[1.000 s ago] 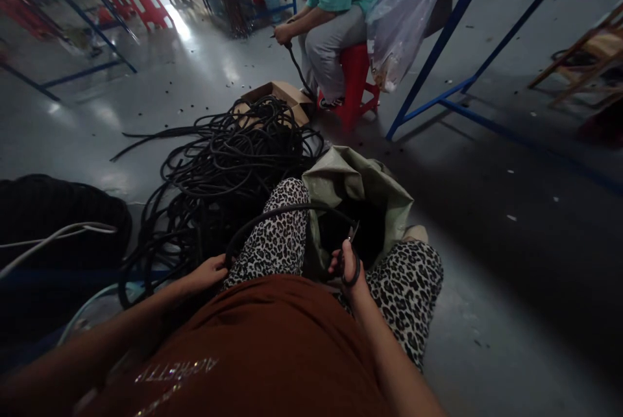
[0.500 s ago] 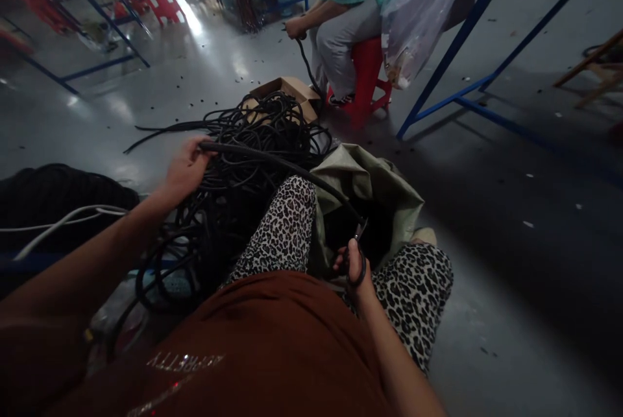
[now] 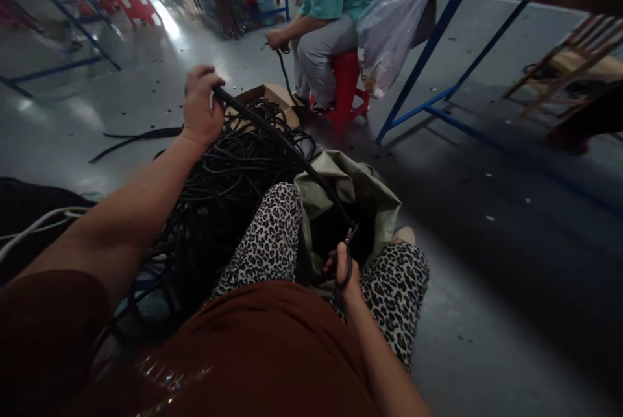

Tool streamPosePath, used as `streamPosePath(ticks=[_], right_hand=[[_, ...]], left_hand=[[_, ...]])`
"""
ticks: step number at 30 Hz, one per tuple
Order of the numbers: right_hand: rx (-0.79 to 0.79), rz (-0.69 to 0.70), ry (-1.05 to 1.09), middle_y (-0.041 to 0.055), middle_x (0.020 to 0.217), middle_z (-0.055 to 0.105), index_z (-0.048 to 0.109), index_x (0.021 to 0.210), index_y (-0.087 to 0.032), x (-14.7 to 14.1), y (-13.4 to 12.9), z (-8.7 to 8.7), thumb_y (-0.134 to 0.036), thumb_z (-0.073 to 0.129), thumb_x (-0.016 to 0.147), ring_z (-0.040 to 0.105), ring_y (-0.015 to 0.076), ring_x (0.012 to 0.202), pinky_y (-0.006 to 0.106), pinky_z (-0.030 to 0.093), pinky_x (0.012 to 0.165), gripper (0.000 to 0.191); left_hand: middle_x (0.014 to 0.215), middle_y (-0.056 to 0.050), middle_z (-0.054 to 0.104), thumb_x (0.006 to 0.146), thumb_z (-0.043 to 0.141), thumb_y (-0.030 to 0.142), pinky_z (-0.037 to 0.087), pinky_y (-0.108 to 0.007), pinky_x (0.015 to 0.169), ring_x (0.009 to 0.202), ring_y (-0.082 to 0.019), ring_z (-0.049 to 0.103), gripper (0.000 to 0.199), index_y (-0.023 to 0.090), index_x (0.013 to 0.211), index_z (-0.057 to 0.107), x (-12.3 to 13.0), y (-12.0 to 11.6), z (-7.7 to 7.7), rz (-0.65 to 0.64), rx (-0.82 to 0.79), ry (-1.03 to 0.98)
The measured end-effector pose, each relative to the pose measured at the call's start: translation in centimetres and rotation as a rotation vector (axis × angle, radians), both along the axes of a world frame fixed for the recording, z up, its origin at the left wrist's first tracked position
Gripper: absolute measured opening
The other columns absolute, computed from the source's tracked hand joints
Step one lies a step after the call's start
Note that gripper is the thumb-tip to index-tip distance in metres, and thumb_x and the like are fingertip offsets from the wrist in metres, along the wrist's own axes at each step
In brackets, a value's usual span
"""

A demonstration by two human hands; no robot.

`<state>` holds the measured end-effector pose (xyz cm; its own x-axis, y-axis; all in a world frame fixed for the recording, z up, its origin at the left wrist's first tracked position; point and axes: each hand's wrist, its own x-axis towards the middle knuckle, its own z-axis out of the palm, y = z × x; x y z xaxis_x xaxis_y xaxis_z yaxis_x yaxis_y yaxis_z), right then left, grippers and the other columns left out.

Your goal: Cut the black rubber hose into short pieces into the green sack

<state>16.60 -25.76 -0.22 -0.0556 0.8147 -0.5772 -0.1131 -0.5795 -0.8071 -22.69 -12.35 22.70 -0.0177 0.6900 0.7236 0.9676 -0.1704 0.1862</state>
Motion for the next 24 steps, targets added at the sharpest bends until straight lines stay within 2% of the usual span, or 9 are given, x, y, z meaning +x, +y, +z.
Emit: streamPosePath(ticks=[2, 5, 7, 9, 12, 16, 20, 22, 24], right_hand=[[-0.032, -0.027, -0.046, 0.0014, 0.049, 0.055, 0.056, 0.072, -0.011, -0.1, 0.2, -0.1, -0.071, 0.052, 0.071, 0.054, 0.0137, 0.039, 0.025, 0.044, 0.040, 0.060], [-0.078, -0.064, -0.125, 0.0017, 0.047, 0.054, 0.055, 0.069, -0.011, -0.3, 0.4, -0.4, -0.066, 0.051, 0.075, 0.053, 0.0125, 0.036, 0.023, 0.042, 0.038, 0.056], [-0.116, -0.082, -0.157, 0.0017, 0.046, 0.054, 0.054, 0.067, -0.011, -0.3, 0.6, -0.7, -0.063, 0.051, 0.078, 0.052, 0.0120, 0.034, 0.022, 0.041, 0.036, 0.053], [-0.138, -0.086, -0.180, 0.0012, 0.045, 0.053, 0.053, 0.066, -0.012, -0.4, 0.8, -1.2, -0.059, 0.050, 0.081, 0.051, 0.0122, 0.033, 0.022, 0.041, 0.035, 0.049], [-0.136, -0.072, -0.260, 0.0000, 0.043, 0.051, 0.052, 0.066, -0.013, -0.5, 1.0, -2.1, -0.054, 0.049, 0.085, 0.050, 0.0116, 0.032, 0.021, 0.040, 0.033, 0.045], [-0.136, -0.045, -0.326, -0.0023, 0.042, 0.048, 0.048, 0.064, -0.016, -0.5, 1.1, -3.0, -0.049, 0.049, 0.087, 0.047, 0.0099, 0.030, 0.019, 0.037, 0.030, 0.041], [-0.084, -0.025, -0.370, -0.0028, 0.042, 0.047, 0.045, 0.061, -0.017, -0.5, 1.0, -2.9, -0.047, 0.050, 0.087, 0.047, 0.0092, 0.031, 0.018, 0.036, 0.030, 0.041], [-0.063, -0.001, -0.406, -0.0028, 0.042, 0.047, 0.045, 0.060, -0.017, -0.4, 1.0, -2.5, -0.048, 0.051, 0.087, 0.046, 0.0091, 0.031, 0.017, 0.035, 0.030, 0.041], [-0.073, 0.004, -0.427, -0.0026, 0.041, 0.047, 0.045, 0.059, -0.017, -0.3, 1.0, -2.3, -0.049, 0.051, 0.086, 0.047, 0.0094, 0.031, 0.018, 0.035, 0.030, 0.042]], left_hand=[[0.126, -0.013, 0.050, 0.082, 0.048, 0.010, 0.033, -0.040, 0.104, 0.122, -0.022, 0.043, 0.029, 0.011, 0.111, 0.052, -0.7, 1.0, -3.7, 0.088, -0.255, -0.079], [0.123, -0.017, 0.054, 0.077, 0.055, 0.014, 0.038, -0.038, 0.100, 0.116, -0.024, 0.050, 0.042, 0.007, 0.119, 0.048, -1.1, 0.7, -10.1, 0.288, -0.792, -0.156], [0.117, -0.019, 0.058, 0.073, 0.058, 0.015, 0.042, -0.038, 0.095, 0.111, -0.027, 0.054, 0.045, 0.006, 0.116, 0.051, -0.7, -0.1, -13.2, 0.300, -0.888, -0.160], [0.120, -0.017, 0.056, 0.074, 0.055, 0.019, 0.042, -0.038, 0.094, 0.112, -0.027, 0.053, 0.046, 0.010, 0.119, 0.051, 0.5, -0.8, -14.6, 0.355, -0.931, -0.126], [0.119, -0.017, 0.056, 0.078, 0.049, 0.021, 0.039, -0.041, 0.096, 0.115, -0.028, 0.050, 0.039, 0.011, 0.114, 0.054, 4.3, -1.0, -13.8, 0.279, -0.707, -0.060], [0.118, -0.012, 0.055, 0.079, 0.046, 0.020, 0.034, -0.045, 0.099, 0.117, -0.027, 0.045, 0.031, 0.016, 0.107, 0.058, 12.6, -1.7, -10.4, -0.126, -0.281, 0.053], [0.113, -0.008, 0.059, 0.079, 0.047, 0.019, 0.035, -0.042, 0.099, 0.113, -0.023, 0.048, 0.032, 0.021, 0.108, 0.060, 20.2, -3.8, -8.5, -0.576, -0.251, 0.222], [0.122, -0.007, 0.055, 0.079, 0.047, 0.019, 0.031, -0.043, 0.104, 0.120, -0.023, 0.043, 0.039, 0.022, 0.117, 0.056, 21.8, -4.5, -9.0, -0.634, -0.289, 0.268], [0.130, -0.009, 0.050, 0.079, 0.048, 0.019, 0.024, -0.046, 0.108, 0.126, -0.025, 0.038, 0.045, 0.021, 0.124, 0.051, 21.8, -4.5, -10.4, -0.561, -0.345, 0.276]])
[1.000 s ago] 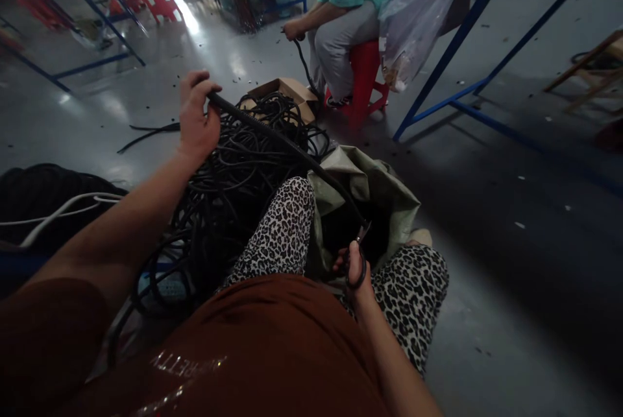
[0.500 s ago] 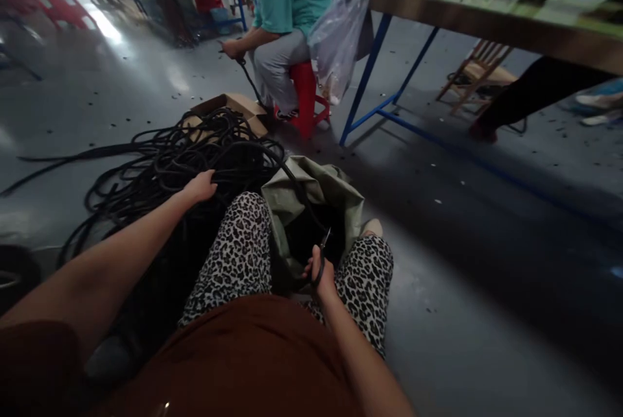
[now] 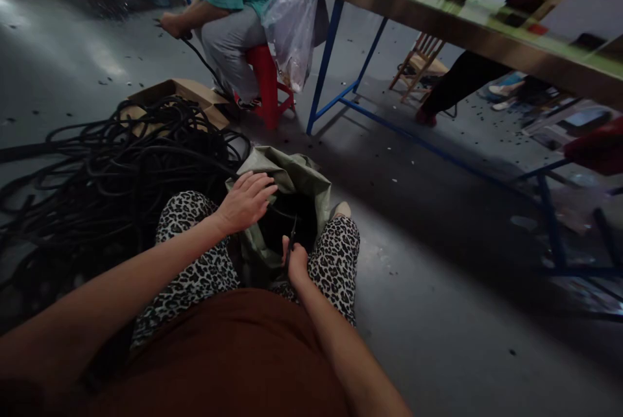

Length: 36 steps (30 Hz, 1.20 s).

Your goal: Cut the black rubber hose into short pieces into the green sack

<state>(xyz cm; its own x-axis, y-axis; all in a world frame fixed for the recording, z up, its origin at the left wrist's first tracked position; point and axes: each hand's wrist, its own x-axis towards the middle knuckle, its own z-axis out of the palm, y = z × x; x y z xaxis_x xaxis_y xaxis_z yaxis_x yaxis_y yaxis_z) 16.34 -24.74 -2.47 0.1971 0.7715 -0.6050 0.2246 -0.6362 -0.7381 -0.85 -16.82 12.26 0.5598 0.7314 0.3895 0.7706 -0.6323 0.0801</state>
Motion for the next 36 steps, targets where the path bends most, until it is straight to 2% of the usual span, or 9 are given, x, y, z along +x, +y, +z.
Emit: streamPosePath(ticks=[4, 8, 13, 18, 21, 24, 28, 32, 36], right_hand=[[-0.050, -0.021, 0.033, -0.0020, 0.042, 0.048, 0.046, 0.060, -0.017, 0.2, 0.1, -0.2, -0.053, 0.050, 0.084, 0.048, 0.0108, 0.032, 0.019, 0.037, 0.031, 0.043], [-0.029, 0.048, 0.010, -0.0014, 0.043, 0.049, 0.047, 0.061, -0.017, 0.1, -0.1, -1.2, -0.056, 0.050, 0.082, 0.049, 0.0110, 0.032, 0.019, 0.037, 0.031, 0.045], [0.001, 0.075, -0.033, -0.0007, 0.045, 0.051, 0.048, 0.061, -0.017, 0.0, -0.2, -2.2, -0.059, 0.047, 0.082, 0.049, 0.0108, 0.033, 0.018, 0.035, 0.031, 0.047], [0.057, 0.159, -0.152, 0.0012, 0.048, 0.053, 0.051, 0.062, -0.016, 0.1, -0.2, -1.8, -0.058, 0.045, 0.084, 0.053, 0.0115, 0.038, 0.018, 0.035, 0.036, 0.048], [0.082, 0.299, -0.245, 0.0021, 0.048, 0.054, 0.051, 0.060, -0.016, 0.1, -0.3, -1.3, -0.054, 0.046, 0.085, 0.053, 0.0115, 0.040, 0.018, 0.034, 0.039, 0.046], [0.066, 0.367, -0.234, 0.0020, 0.048, 0.054, 0.053, 0.062, -0.015, 0.0, -0.4, -1.3, -0.055, 0.047, 0.085, 0.053, 0.0112, 0.040, 0.017, 0.035, 0.041, 0.046], [0.003, 0.365, -0.134, 0.0007, 0.046, 0.054, 0.056, 0.066, -0.015, -0.1, -0.7, -1.7, -0.059, 0.047, 0.083, 0.050, 0.0110, 0.037, 0.018, 0.034, 0.039, 0.049], [0.053, 0.409, -0.190, 0.0009, 0.047, 0.053, 0.053, 0.056, -0.015, 0.0, -0.8, -1.5, -0.056, 0.053, 0.081, 0.051, 0.0111, 0.044, 0.017, 0.034, 0.042, 0.048], [0.098, 0.441, -0.232, 0.0011, 0.046, 0.051, 0.049, 0.050, -0.016, 0.2, -0.7, -1.1, -0.054, 0.056, 0.079, 0.053, 0.0119, 0.049, 0.017, 0.034, 0.044, 0.048]], left_hand=[[0.129, -0.013, 0.051, 0.081, 0.049, 0.021, 0.020, -0.047, 0.110, 0.127, -0.027, 0.037, 0.043, 0.017, 0.124, 0.052, -2.9, 0.5, -4.6, 0.166, -0.140, 0.104], [0.114, -0.011, 0.060, 0.081, 0.049, 0.019, 0.019, -0.047, 0.109, 0.116, -0.025, 0.047, 0.036, 0.020, 0.117, 0.056, -5.1, -0.1, -8.9, 0.248, -0.299, 0.207], [0.111, -0.010, 0.062, 0.081, 0.045, 0.015, 0.027, -0.049, 0.103, 0.111, -0.024, 0.050, 0.036, 0.023, 0.114, 0.058, -4.9, -1.1, -12.0, 0.343, -0.481, 0.222], [0.106, -0.009, 0.064, 0.081, 0.043, 0.013, 0.030, -0.052, 0.100, 0.110, -0.025, 0.051, 0.032, 0.023, 0.103, 0.064, -4.3, -1.9, -12.0, 0.416, -0.602, 0.214], [0.113, -0.013, 0.062, 0.080, 0.043, 0.011, 0.019, -0.056, 0.105, 0.116, -0.028, 0.047, 0.035, 0.019, 0.108, 0.062, -3.4, -2.7, -10.8, 0.447, -0.455, 0.227], [0.128, -0.014, 0.054, 0.079, 0.048, 0.014, 0.016, -0.049, 0.110, 0.125, -0.026, 0.040, 0.046, 0.016, 0.124, 0.052, -1.9, -3.4, -9.9, 0.314, -0.340, 0.139], [0.121, -0.010, 0.059, 0.084, 0.047, 0.024, 0.025, -0.041, 0.108, 0.118, -0.020, 0.049, 0.039, 0.017, 0.122, 0.052, 0.1, -3.6, -10.3, 0.134, -0.406, 0.020], [0.102, -0.008, 0.066, 0.087, 0.045, 0.028, 0.041, -0.034, 0.091, 0.096, -0.019, 0.061, 0.028, 0.018, 0.111, 0.057, 0.4, -3.4, -11.6, 0.184, -0.519, 0.054], [0.095, -0.009, 0.066, 0.088, 0.045, 0.029, 0.042, -0.033, 0.080, 0.091, -0.021, 0.061, 0.026, 0.017, 0.107, 0.058, 0.3, -3.7, -12.1, 0.225, -0.517, 0.113]])
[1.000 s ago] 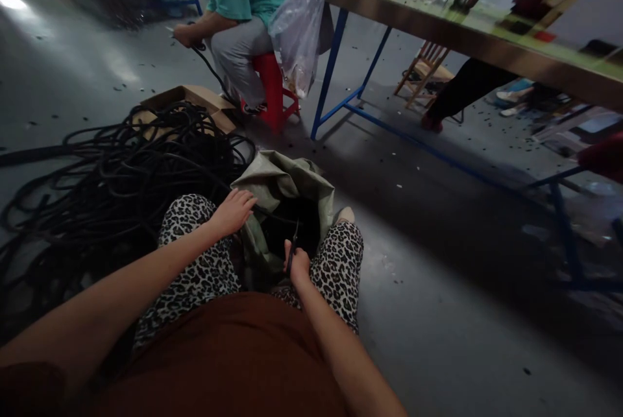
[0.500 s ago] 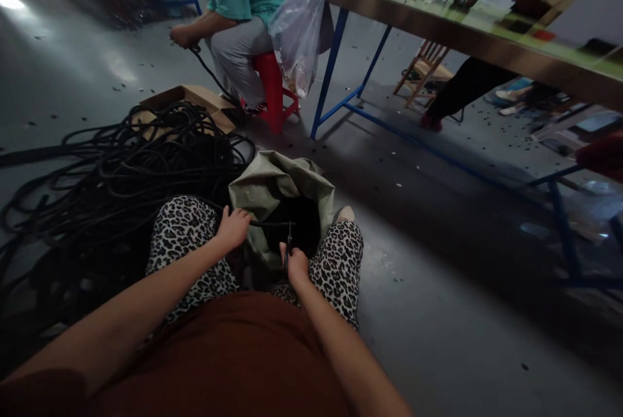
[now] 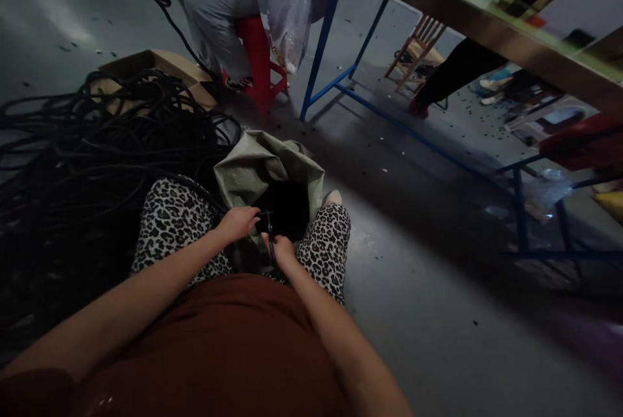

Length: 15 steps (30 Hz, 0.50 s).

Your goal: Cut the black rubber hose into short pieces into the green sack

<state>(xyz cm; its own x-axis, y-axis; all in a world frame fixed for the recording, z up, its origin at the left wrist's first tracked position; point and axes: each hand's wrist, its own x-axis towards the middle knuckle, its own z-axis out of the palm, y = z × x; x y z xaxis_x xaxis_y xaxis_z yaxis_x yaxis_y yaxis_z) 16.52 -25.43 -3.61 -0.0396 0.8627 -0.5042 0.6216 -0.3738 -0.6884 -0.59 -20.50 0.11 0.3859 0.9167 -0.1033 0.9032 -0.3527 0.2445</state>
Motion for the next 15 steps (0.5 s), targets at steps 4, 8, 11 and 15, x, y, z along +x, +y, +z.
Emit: streamPosePath(ticks=[4, 8, 11, 15], right_hand=[[-0.149, -0.065, 0.108, -0.0002, 0.043, 0.049, 0.053, 0.061, -0.015, 0.0, -0.1, 0.0, -0.060, 0.049, 0.082, 0.049, 0.0112, 0.037, 0.018, 0.034, 0.037, 0.050], [-0.273, -0.158, 0.279, -0.0002, 0.045, 0.051, 0.056, 0.070, -0.013, -0.1, -0.2, 0.3, -0.062, 0.051, 0.080, 0.050, 0.0108, 0.035, 0.019, 0.039, 0.036, 0.050], [-0.332, -0.217, 0.338, -0.0009, 0.046, 0.050, 0.055, 0.072, -0.013, -0.4, -0.2, 0.8, -0.061, 0.054, 0.079, 0.049, 0.0107, 0.035, 0.020, 0.042, 0.036, 0.048], [-0.373, -0.261, 0.367, -0.0004, 0.047, 0.050, 0.056, 0.075, -0.012, -0.6, -0.1, 1.4, -0.060, 0.052, 0.081, 0.050, 0.0118, 0.037, 0.021, 0.042, 0.034, 0.048]], left_hand=[[0.092, -0.010, 0.065, 0.086, 0.048, 0.025, 0.038, -0.035, 0.081, 0.092, -0.023, 0.060, 0.024, 0.016, 0.105, 0.059, 0.1, -0.2, 0.1, -0.003, 0.062, 0.029], [0.094, -0.009, 0.065, 0.088, 0.045, 0.024, 0.038, -0.033, 0.079, 0.092, -0.021, 0.059, 0.025, 0.017, 0.107, 0.060, -0.1, -0.1, 0.1, -0.030, 0.045, 0.015], [0.095, -0.009, 0.065, 0.088, 0.045, 0.024, 0.037, -0.034, 0.079, 0.093, -0.021, 0.059, 0.026, 0.018, 0.107, 0.061, -0.3, -0.1, -0.2, -0.035, 0.038, 0.006], [0.095, -0.009, 0.065, 0.087, 0.047, 0.025, 0.038, -0.034, 0.079, 0.093, -0.021, 0.060, 0.025, 0.019, 0.107, 0.061, -0.4, -0.2, -0.5, -0.033, 0.031, -0.022]])
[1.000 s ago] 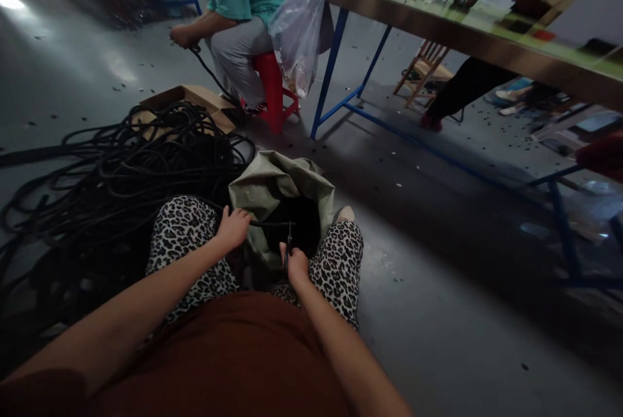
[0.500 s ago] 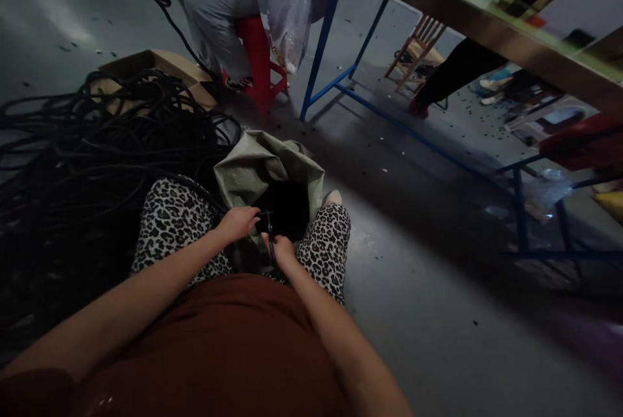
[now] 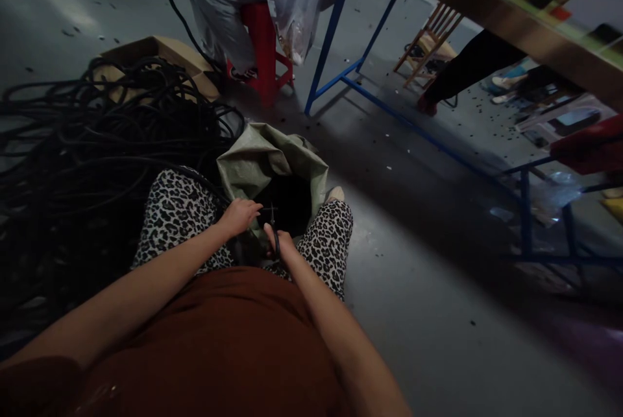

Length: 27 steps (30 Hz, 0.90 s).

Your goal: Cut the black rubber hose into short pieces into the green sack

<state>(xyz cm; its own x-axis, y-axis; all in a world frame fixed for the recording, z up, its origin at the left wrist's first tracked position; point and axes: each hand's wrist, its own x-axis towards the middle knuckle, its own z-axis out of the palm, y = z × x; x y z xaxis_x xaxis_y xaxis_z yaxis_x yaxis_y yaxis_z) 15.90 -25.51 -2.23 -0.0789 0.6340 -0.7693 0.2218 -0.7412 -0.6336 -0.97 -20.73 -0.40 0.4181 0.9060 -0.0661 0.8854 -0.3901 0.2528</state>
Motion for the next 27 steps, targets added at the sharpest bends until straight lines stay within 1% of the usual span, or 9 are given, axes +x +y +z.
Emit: streamPosePath(ticks=[3, 6, 10, 13, 20, 27], right_hand=[[-0.009, -0.022, 0.027, 0.0003, 0.049, 0.051, 0.056, 0.076, -0.011, 0.0, 0.0, 0.1, -0.058, 0.051, 0.083, 0.050, 0.0117, 0.037, 0.022, 0.041, 0.035, 0.048], [-0.004, -0.037, 0.046, 0.0003, 0.050, 0.051, 0.056, 0.076, -0.011, 0.0, 0.1, -0.2, -0.058, 0.051, 0.082, 0.050, 0.0113, 0.037, 0.022, 0.042, 0.036, 0.048], [-0.022, 0.004, 0.022, 0.0024, 0.054, 0.055, 0.056, 0.080, -0.011, 0.2, 0.2, -0.9, -0.063, 0.049, 0.080, 0.054, 0.0132, 0.040, 0.021, 0.041, 0.035, 0.052], [-0.024, 0.032, -0.006, 0.0033, 0.054, 0.055, 0.057, 0.081, -0.011, 0.3, 0.2, -1.0, -0.065, 0.049, 0.079, 0.055, 0.0142, 0.040, 0.021, 0.039, 0.034, 0.055], [-0.032, 0.019, -0.008, 0.0043, 0.055, 0.055, 0.058, 0.081, -0.011, 0.2, 0.1, -0.6, -0.064, 0.050, 0.079, 0.054, 0.0144, 0.040, 0.022, 0.040, 0.034, 0.054], [-0.012, 0.030, 0.015, 0.0050, 0.055, 0.055, 0.057, 0.077, -0.011, 0.3, 0.1, -1.3, -0.064, 0.049, 0.080, 0.053, 0.0141, 0.039, 0.021, 0.039, 0.032, 0.054]], left_hand=[[0.094, -0.009, 0.066, 0.087, 0.048, 0.025, 0.038, -0.034, 0.079, 0.092, -0.021, 0.060, 0.025, 0.020, 0.107, 0.062, 0.2, 0.0, -0.1, 0.002, -0.016, -0.019], [0.093, -0.009, 0.066, 0.086, 0.048, 0.024, 0.039, -0.034, 0.078, 0.092, -0.021, 0.061, 0.025, 0.020, 0.106, 0.063, 0.4, 0.0, -0.2, 0.013, -0.032, -0.013], [0.090, -0.009, 0.066, 0.086, 0.048, 0.023, 0.039, -0.034, 0.077, 0.091, -0.022, 0.061, 0.024, 0.020, 0.103, 0.063, 0.6, -0.1, -0.2, 0.029, -0.032, 0.017], [0.090, -0.009, 0.066, 0.086, 0.046, 0.023, 0.039, -0.035, 0.076, 0.090, -0.022, 0.061, 0.025, 0.019, 0.104, 0.063, 0.7, -0.2, -0.1, 0.018, -0.026, 0.039], [0.092, -0.010, 0.066, 0.086, 0.045, 0.025, 0.039, -0.034, 0.078, 0.091, -0.022, 0.061, 0.027, 0.019, 0.105, 0.063, 0.9, -0.4, 0.5, 0.036, -0.051, 0.057], [0.089, -0.010, 0.066, 0.087, 0.044, 0.025, 0.039, -0.035, 0.075, 0.088, -0.023, 0.062, 0.027, 0.017, 0.103, 0.064, 0.8, -0.5, 0.5, 0.041, -0.017, 0.069]])
